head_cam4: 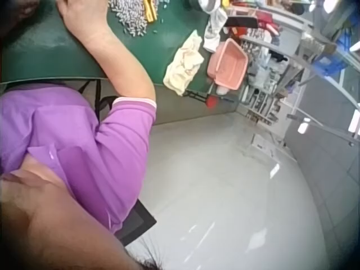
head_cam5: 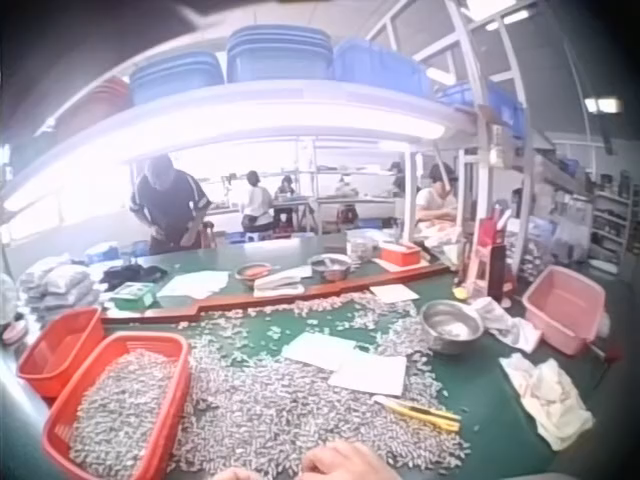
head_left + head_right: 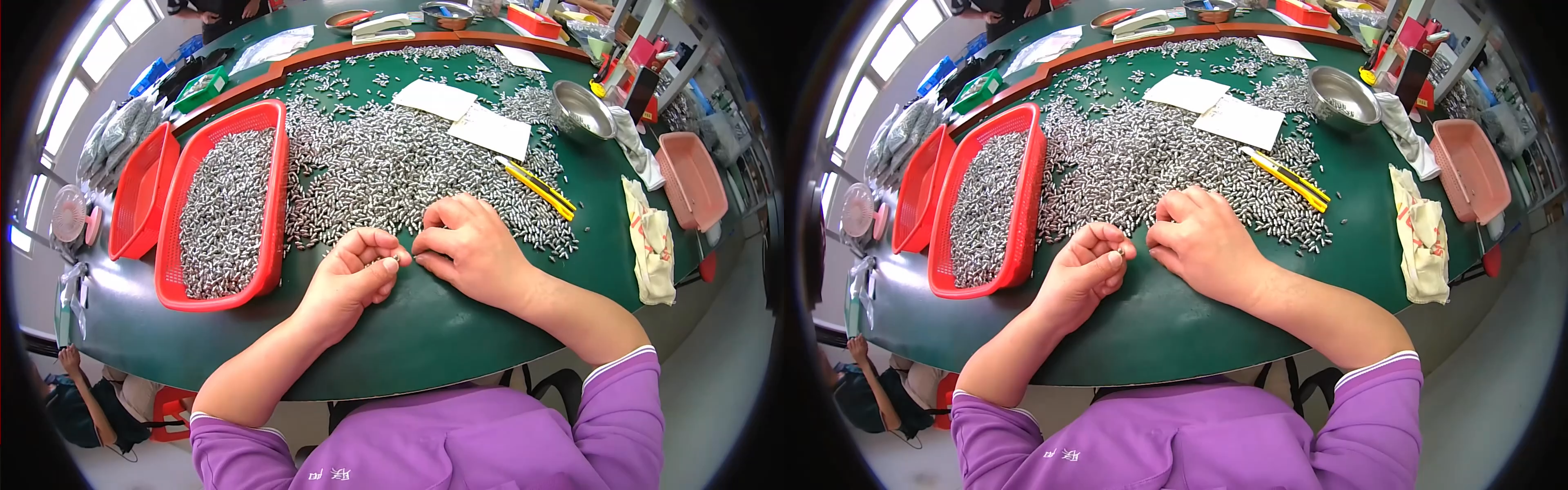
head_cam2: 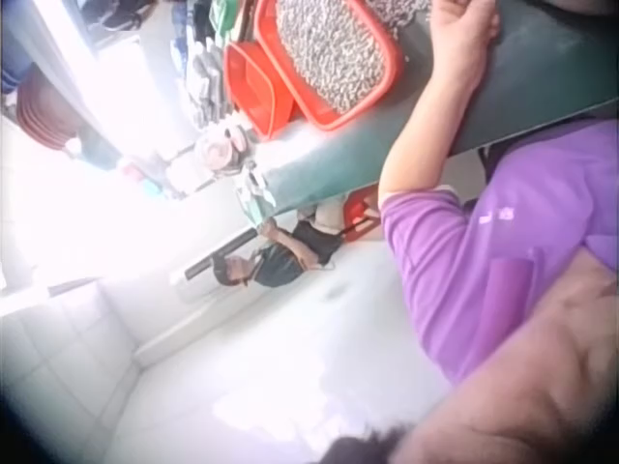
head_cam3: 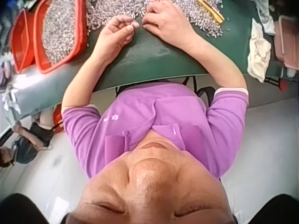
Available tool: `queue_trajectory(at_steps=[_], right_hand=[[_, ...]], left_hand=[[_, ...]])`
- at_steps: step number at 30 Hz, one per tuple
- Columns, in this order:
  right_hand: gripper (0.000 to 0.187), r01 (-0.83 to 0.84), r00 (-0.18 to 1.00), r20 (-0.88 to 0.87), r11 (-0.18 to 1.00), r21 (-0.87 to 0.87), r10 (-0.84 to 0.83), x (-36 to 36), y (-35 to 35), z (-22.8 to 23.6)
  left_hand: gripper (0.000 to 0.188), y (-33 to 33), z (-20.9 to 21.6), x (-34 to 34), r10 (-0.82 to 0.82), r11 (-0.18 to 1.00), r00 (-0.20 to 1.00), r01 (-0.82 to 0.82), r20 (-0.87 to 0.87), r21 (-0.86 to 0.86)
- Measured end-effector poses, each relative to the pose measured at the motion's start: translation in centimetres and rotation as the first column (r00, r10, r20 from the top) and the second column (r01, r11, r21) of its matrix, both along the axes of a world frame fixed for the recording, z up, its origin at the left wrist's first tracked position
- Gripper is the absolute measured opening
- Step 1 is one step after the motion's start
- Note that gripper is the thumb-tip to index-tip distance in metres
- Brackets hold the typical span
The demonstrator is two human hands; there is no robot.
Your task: Sorting through a large pile of small metal components at a workbench in a manufacturing environment.
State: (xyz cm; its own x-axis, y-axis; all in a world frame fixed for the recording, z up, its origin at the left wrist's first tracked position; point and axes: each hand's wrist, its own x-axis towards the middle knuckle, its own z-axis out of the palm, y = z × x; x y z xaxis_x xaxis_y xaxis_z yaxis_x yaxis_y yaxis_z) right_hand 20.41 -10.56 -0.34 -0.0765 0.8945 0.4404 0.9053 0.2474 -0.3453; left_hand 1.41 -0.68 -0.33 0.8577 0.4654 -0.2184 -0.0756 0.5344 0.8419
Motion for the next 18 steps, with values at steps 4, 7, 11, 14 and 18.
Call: queue_trajectory(at_steps=[4, 7, 11, 14, 18], right_hand=[[0.012, 0.006, 1.0, -0.018, 1.0, -0.016, -0.006, 0.0, 0.0, 0.1], [0.01, 0.003, 0.995, -0.103, 1.0, 0.03, 0.0, 0.3, 0.2, 0.1], [0.009, -0.068, 0.917, -0.395, 0.998, 0.0, 0.062, 0.5, -0.1, 1.3], [0.009, -0.128, 0.888, -0.448, 0.991, -0.03, 0.101, 0.2, -0.2, 1.3], [0.011, -0.159, 0.883, -0.45, 0.987, -0.017, 0.134, 0.4, -0.1, 1.3]], left_hand=[[0.02, -0.1, 0.1, 0.0, 0.01, 1.0, 1.0, -0.01, -0.017, 0.004], [0.02, 0.0, 0.0, -0.1, -0.015, 1.0, 1.0, 0.015, -0.004, -0.007], [0.02, 0.0, -0.3, -0.1, -0.147, 0.977, 0.987, 0.155, 0.065, -0.146], [0.015, 0.0, -0.1, -0.2, -0.187, 0.959, 0.979, 0.199, 0.076, -0.201], [0.012, -0.1, -0.1, -0.3, -0.207, 0.957, 0.976, 0.217, 0.074, -0.19]])
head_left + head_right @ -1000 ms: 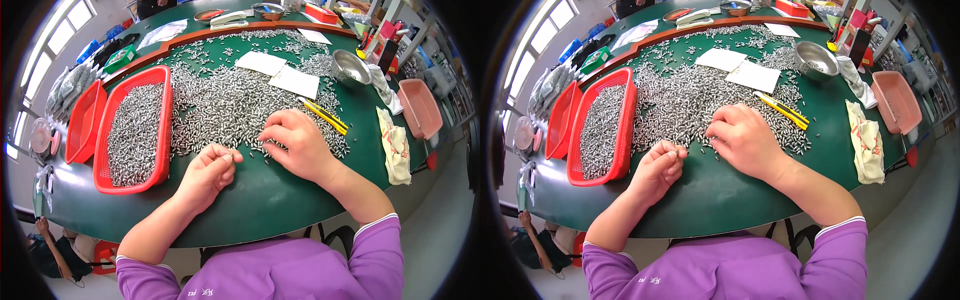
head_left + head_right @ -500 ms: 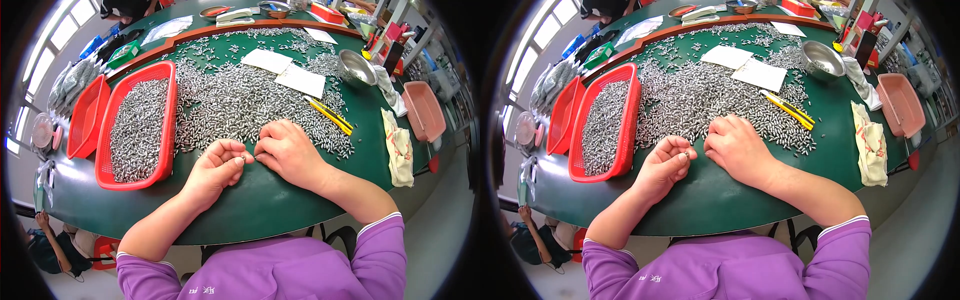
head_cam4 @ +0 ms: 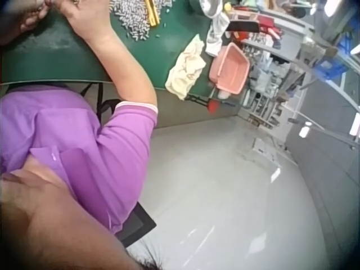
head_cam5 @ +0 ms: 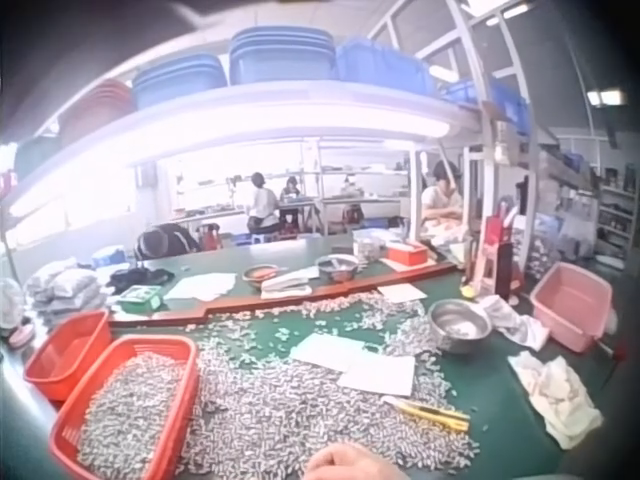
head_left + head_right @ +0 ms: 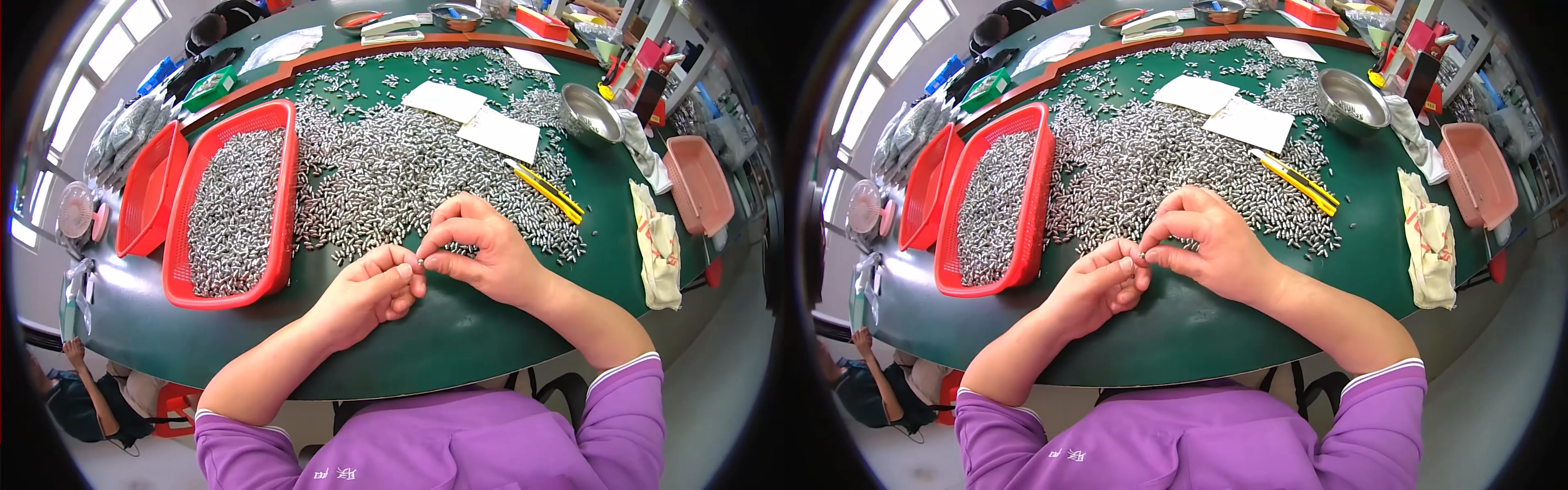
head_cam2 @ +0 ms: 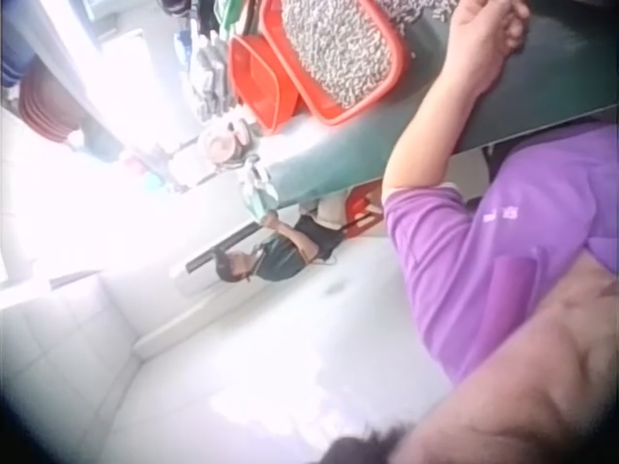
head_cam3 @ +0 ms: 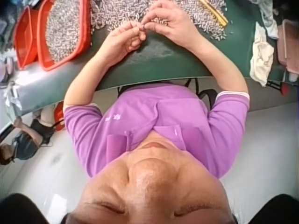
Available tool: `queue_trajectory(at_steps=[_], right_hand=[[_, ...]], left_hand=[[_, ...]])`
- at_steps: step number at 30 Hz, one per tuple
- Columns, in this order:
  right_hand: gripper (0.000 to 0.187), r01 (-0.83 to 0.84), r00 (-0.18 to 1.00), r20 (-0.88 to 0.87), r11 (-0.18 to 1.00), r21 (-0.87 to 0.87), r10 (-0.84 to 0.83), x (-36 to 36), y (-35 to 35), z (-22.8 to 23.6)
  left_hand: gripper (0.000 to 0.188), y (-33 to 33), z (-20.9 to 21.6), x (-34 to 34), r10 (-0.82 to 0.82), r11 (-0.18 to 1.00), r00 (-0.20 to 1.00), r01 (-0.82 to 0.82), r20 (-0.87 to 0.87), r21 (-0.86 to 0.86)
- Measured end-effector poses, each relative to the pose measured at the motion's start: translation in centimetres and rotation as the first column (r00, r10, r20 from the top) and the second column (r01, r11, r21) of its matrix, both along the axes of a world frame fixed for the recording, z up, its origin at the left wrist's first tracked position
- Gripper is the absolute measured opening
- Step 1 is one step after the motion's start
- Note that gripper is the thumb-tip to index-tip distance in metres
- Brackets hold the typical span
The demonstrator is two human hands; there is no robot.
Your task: Sorting through a large pile of small metal components at a workbench in a manufacturing environment.
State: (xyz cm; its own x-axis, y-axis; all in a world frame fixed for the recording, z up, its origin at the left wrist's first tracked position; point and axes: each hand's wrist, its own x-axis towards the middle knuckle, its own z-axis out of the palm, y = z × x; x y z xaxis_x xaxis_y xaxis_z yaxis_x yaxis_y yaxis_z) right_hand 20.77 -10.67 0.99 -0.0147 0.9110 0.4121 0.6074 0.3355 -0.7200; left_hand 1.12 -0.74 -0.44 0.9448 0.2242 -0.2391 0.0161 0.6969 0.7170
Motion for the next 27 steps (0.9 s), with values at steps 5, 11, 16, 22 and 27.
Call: queue_trajectory(at_steps=[5, 11, 16, 22, 27], right_hand=[[0.014, -0.037, 0.999, 0.012, 0.998, 0.055, 0.036, 0.02, 0.07, -0.28], [0.016, -0.061, 0.991, 0.127, 0.985, 0.163, 0.04, -0.13, -0.01, -0.06], [0.018, 0.028, 0.988, 0.143, 0.971, 0.239, -0.063, 0.14, -0.07, 0.12], [0.018, -0.034, 0.976, 0.217, 0.952, 0.304, -0.035, -0.03, 0.01, 0.2], [0.019, -0.027, 0.968, 0.245, 0.952, 0.306, -0.051, 0.03, 0.05, 0.13]], left_hand=[[0.012, -0.09, -0.11, 0.13, -0.009, 0.999, 0.999, 0.011, -0.034, 0.043], [0.012, -0.04, 0.14, 0.03, -0.024, 0.995, 0.998, 0.029, -0.056, 0.095], [0.011, 0.09, 0.02, 0.11, 0.022, 0.998, 0.999, -0.02, -0.035, 0.06], [0.012, 0.12, -0.22, 0.09, 0.035, 0.998, 0.999, -0.035, -0.004, 0.047], [0.013, 0.11, -0.26, 0.11, 0.031, 0.998, 1.0, -0.03, -0.001, 0.049]])
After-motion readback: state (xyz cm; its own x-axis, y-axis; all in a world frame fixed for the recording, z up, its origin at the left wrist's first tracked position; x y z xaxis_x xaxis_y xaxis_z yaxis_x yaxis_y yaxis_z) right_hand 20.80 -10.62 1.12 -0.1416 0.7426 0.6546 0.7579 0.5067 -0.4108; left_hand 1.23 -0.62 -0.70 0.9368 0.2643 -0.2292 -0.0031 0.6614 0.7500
